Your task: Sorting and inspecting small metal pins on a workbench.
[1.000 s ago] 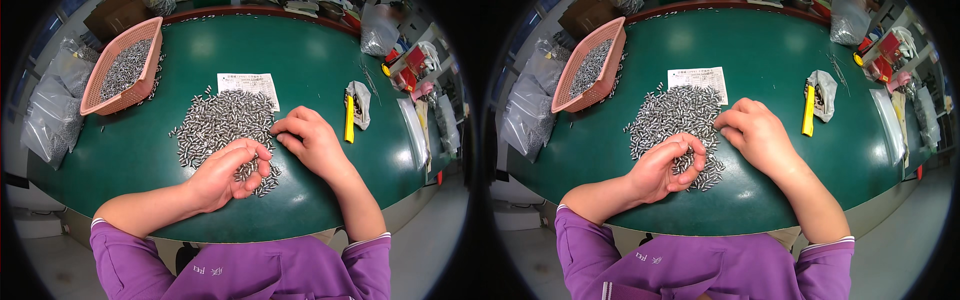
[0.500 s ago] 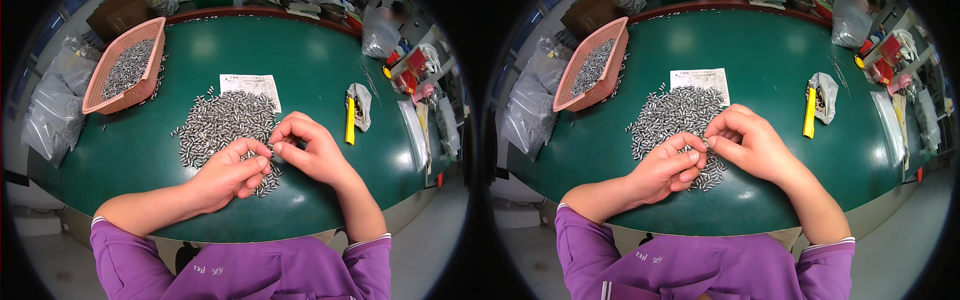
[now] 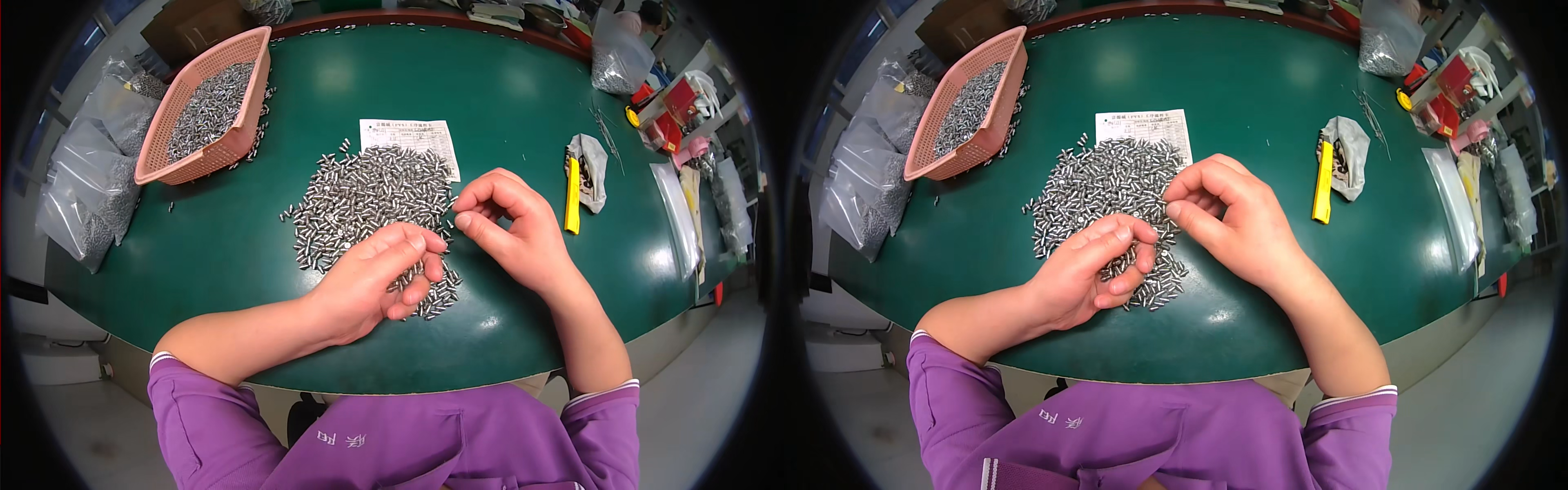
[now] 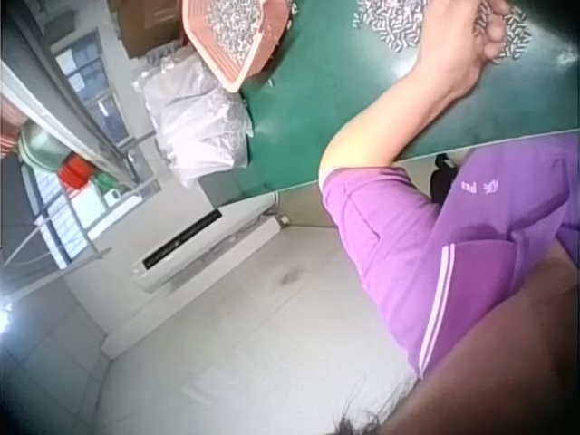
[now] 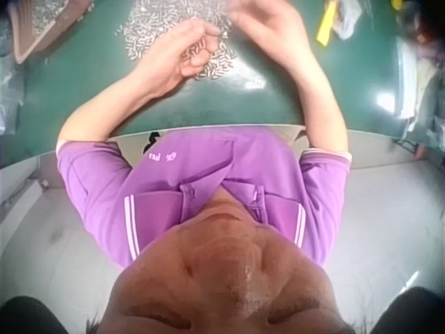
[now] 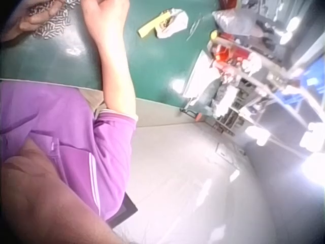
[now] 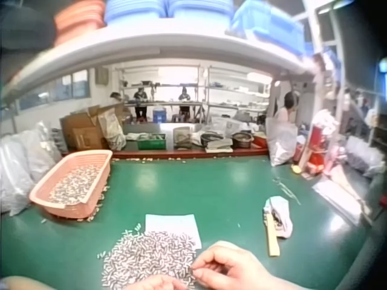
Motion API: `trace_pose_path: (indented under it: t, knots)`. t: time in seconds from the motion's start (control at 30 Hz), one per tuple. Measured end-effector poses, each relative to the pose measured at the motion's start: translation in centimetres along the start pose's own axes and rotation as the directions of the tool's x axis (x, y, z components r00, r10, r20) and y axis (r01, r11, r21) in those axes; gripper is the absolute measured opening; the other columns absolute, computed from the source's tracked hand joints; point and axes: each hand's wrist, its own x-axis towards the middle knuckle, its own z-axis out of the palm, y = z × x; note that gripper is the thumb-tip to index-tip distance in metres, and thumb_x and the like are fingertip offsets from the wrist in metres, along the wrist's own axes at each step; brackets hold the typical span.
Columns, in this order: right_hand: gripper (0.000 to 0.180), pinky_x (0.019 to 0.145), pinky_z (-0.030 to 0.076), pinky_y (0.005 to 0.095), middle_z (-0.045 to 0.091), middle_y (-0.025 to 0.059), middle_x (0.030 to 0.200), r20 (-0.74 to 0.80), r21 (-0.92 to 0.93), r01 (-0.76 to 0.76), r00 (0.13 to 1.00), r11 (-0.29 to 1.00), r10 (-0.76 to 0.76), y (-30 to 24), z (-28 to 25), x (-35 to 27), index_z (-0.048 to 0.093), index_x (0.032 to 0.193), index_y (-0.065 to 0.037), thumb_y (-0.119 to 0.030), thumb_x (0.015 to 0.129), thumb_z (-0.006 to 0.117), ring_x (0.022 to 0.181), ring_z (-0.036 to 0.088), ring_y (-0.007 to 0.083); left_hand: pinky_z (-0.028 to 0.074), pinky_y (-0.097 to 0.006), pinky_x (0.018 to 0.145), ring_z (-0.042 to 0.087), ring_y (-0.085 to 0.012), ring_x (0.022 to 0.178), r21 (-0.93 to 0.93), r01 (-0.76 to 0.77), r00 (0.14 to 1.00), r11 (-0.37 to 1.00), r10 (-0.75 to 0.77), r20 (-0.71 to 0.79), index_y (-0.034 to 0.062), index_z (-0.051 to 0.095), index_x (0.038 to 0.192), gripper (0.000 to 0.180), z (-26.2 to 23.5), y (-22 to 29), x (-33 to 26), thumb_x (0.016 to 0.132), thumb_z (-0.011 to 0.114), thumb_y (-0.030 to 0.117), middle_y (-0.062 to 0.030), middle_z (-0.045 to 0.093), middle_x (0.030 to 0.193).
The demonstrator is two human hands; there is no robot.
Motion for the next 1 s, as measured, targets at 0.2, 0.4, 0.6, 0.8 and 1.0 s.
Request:
trace_pose_path:
  t: [0.2, 0.4, 0.6, 0.8, 1.0]
  knots:
    - [0.014, 0.066, 0.046, 0.0281, 0.055, 0.0025, 0.084, 0.083, 0.010, 0.208, 0.975, 0.978, -0.208, -0.4, 0.6, -0.3, 0.067, 0.085, -0.009, -0.006, 0.072, 0.071, 0.080, 0.055, 0.0163, 0.033, -0.021, 0.046, 0.043, -0.0089, 0.059, -0.019, -0.025, 0.997, 0.999, 0.027, 0.069, 0.0049, 0.046, 0.109, 0.029, -0.7, -0.2, -0.1, 0.100, 0.030, 0.027, -0.0073, 0.053, 0.088]
    - [0.015, 0.071, 0.045, 0.0312, 0.054, 0.0035, 0.083, 0.115, 0.034, 0.161, 0.980, 0.986, -0.163, -0.6, 1.4, -0.8, 0.066, 0.083, -0.010, -0.007, 0.068, 0.072, 0.082, 0.054, 0.0194, 0.028, -0.019, 0.041, 0.037, -0.0099, 0.053, 0.052, 0.048, 0.998, 0.997, -0.051, 0.045, 0.0049, 0.043, 0.108, 0.032, -0.4, -0.4, -0.1, 0.101, 0.024, 0.029, -0.0096, 0.051, 0.085]
    - [0.012, 0.074, 0.046, 0.0285, 0.053, 0.0048, 0.089, 0.213, -0.014, 0.167, 0.964, 0.986, -0.160, -0.8, 1.1, -0.7, 0.065, 0.084, -0.006, -0.003, 0.073, 0.069, 0.086, 0.055, 0.0178, 0.027, -0.019, 0.041, 0.039, -0.0087, 0.055, 0.006, 0.060, 0.991, 0.998, -0.060, 0.117, 0.0061, 0.044, 0.102, 0.031, -0.7, -0.8, -0.2, 0.101, 0.025, 0.030, -0.0092, 0.053, 0.087]
    - [0.009, 0.077, 0.044, 0.0342, 0.055, 0.0056, 0.087, 0.102, -0.050, 0.223, 0.971, 0.974, -0.217, -0.6, 0.9, -0.4, 0.062, 0.083, -0.008, -0.009, 0.076, 0.067, 0.088, 0.055, 0.0244, 0.026, -0.018, 0.040, 0.037, -0.0071, 0.053, 0.074, -0.002, 0.998, 0.997, -0.003, 0.068, 0.0067, 0.042, 0.106, 0.025, -0.4, -0.4, 0.0, 0.101, 0.028, 0.027, -0.0078, 0.051, 0.087]
    - [0.008, 0.072, 0.046, 0.0314, 0.057, 0.0059, 0.085, 0.155, 0.014, 0.244, 0.958, 0.970, -0.243, -0.3, 1.0, -0.4, 0.065, 0.084, -0.006, -0.007, 0.077, 0.067, 0.082, 0.057, 0.0217, 0.026, -0.017, 0.042, 0.037, -0.0033, 0.054, 0.028, 0.012, 0.994, 1.000, -0.015, 0.105, 0.0052, 0.043, 0.110, 0.017, -0.6, -0.2, 0.0, 0.096, 0.045, 0.014, -0.0045, 0.052, 0.086]
